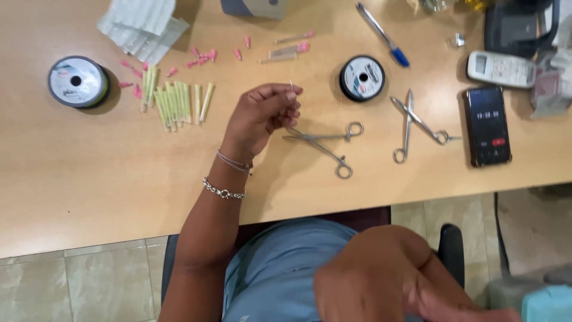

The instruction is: The person sits at a table and assembles medical supplies by inserting a thin needle into a small pink plastic tube. They use a pair of metal hemostats to hold the needle steady while inserting it into the tube. The person repeats this process with multiple needles and tubes, placing the finished assemblies on the table.

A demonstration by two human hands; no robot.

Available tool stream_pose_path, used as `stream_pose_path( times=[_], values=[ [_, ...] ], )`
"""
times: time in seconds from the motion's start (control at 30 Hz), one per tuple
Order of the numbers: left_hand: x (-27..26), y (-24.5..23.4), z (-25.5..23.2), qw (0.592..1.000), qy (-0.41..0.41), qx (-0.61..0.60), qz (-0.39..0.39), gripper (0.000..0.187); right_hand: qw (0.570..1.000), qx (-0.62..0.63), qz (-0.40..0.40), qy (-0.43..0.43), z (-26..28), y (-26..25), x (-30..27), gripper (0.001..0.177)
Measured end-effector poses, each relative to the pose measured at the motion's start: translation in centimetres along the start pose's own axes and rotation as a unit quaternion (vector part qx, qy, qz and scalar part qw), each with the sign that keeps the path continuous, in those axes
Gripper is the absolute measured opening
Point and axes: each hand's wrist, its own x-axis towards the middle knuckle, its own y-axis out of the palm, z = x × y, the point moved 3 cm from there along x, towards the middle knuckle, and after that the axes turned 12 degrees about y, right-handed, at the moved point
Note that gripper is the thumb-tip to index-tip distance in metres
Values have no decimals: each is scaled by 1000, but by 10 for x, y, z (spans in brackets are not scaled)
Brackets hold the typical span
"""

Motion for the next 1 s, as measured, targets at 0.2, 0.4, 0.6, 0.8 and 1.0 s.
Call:
stream_pose_path(
  times=[0.2, 0.4, 0.6, 0.8, 1.0],
  values=[
    [0, -7, -4, 999, 24, -24, -27, 26, 936, -305, -165, 66, -108, -67, 20, 36],
    [5, -21, -26, 994, 71, -43, -76, 27, 791, -526, -298, 93, -175, -112, 0, 48],
    [5, -22, -25, 994, 71, -42, -72, 27, 804, -490, -323, 95, -184, -117, 4, 40],
    [6, -21, -13, 997, 52, -36, -50, 25, 761, -558, -330, 27, -186, -96, 32, 23],
    [5, -19, -14, 998, 45, -31, -44, 26, 735, -595, -320, 55, -171, -102, 39, 62]
  ],
)
